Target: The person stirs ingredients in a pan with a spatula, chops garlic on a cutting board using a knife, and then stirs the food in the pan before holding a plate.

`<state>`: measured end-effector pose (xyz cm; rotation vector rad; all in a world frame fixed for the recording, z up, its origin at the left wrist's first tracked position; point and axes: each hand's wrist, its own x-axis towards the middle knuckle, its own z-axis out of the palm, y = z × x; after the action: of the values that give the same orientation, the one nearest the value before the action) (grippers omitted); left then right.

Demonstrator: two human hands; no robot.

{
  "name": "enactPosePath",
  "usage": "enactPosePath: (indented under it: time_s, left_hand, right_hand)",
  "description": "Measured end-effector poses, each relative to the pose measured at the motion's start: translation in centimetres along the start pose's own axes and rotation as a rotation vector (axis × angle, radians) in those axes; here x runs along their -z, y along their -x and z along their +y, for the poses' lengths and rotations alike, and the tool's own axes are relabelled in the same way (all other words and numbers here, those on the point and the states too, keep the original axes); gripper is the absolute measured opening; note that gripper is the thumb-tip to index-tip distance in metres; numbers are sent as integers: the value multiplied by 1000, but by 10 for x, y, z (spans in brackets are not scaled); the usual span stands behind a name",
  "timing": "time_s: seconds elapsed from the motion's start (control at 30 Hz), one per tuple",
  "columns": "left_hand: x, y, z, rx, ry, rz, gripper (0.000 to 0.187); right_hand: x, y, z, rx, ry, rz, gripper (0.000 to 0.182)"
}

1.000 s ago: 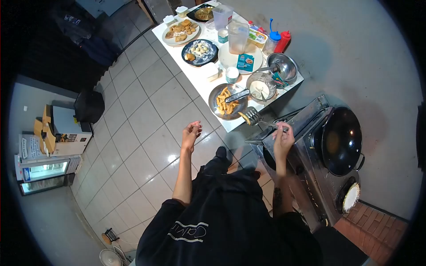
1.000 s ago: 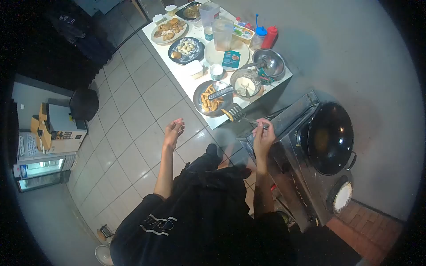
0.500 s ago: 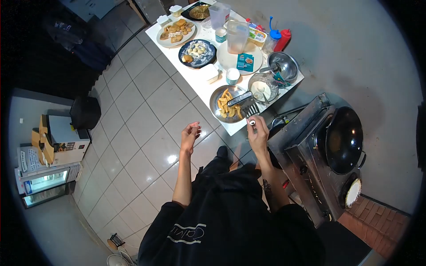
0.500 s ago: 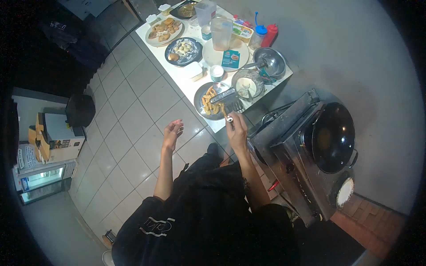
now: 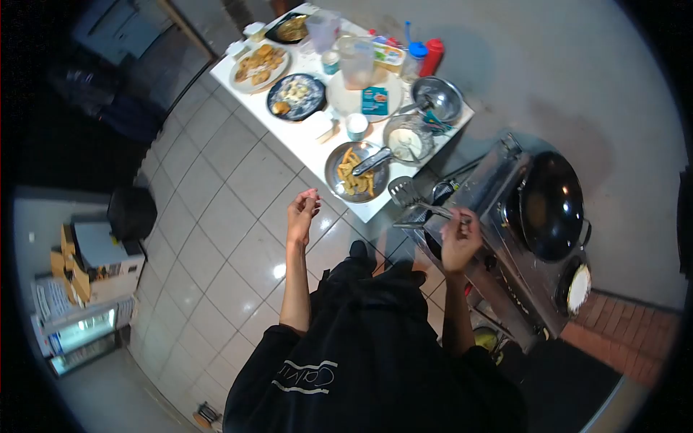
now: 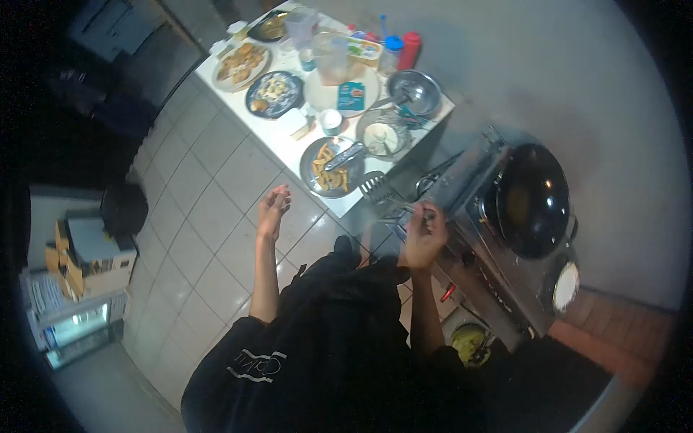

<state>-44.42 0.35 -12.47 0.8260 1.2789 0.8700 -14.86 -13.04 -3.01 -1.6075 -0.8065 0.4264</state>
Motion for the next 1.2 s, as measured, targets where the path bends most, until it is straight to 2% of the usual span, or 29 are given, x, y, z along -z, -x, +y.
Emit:
enactPosePath:
  time_s: [0.07, 0.1, 0.17, 0.3, 0.37, 0.53, 0.63, 0.73, 0.83, 1.03, 1.1, 1.2]
  left_hand:
    - [-23, -6, 15, -85, 30, -27, 26]
    - [-35, -9, 21, -82, 16, -73, 26]
    - [-60, -15, 37, -213, 26, -198, 25]
    - [-128, -11, 68, -300, -38, -357, 25]
    - [-164, -6, 75, -322, -74, -459, 26]
    - [-258, 23, 74, -343, -173, -667, 29]
    - [-307, 40, 69, -374, -200, -771, 29]
    - [-343, 50, 67, -394, -272, -774, 30]
    - [-372, 47, 58, -467, -370, -789, 40]
    - [-410, 46, 59, -496, -433, -689, 41]
    - [-419, 44, 57, -520, -396, -706, 39]
    - [-426, 50, 57, -561, -420, -672, 38]
  right_hand:
    - [42, 5, -11, 18, -151, 132, 8]
    - [63, 9, -23, 26, -70, 200, 10]
    - [106, 18, -24, 77, -185, 392, 11]
    - [188, 40, -48, 135, -228, 646, 10]
    - [220, 48, -51, 166, -196, 852, 16]
    - [286, 46, -7, 206, -201, 979, 12]
    - [308, 25, 27, 235, -166, 953, 12]
    - [318, 11, 45, 219, -196, 827, 9]
    - [328, 0, 65, 164, -278, 731, 7]
    - [338, -19, 81, 119, -314, 575, 6]
    - [343, -20, 81, 22, -286, 509, 6]
    - [351, -17, 72, -19, -300, 430, 18]
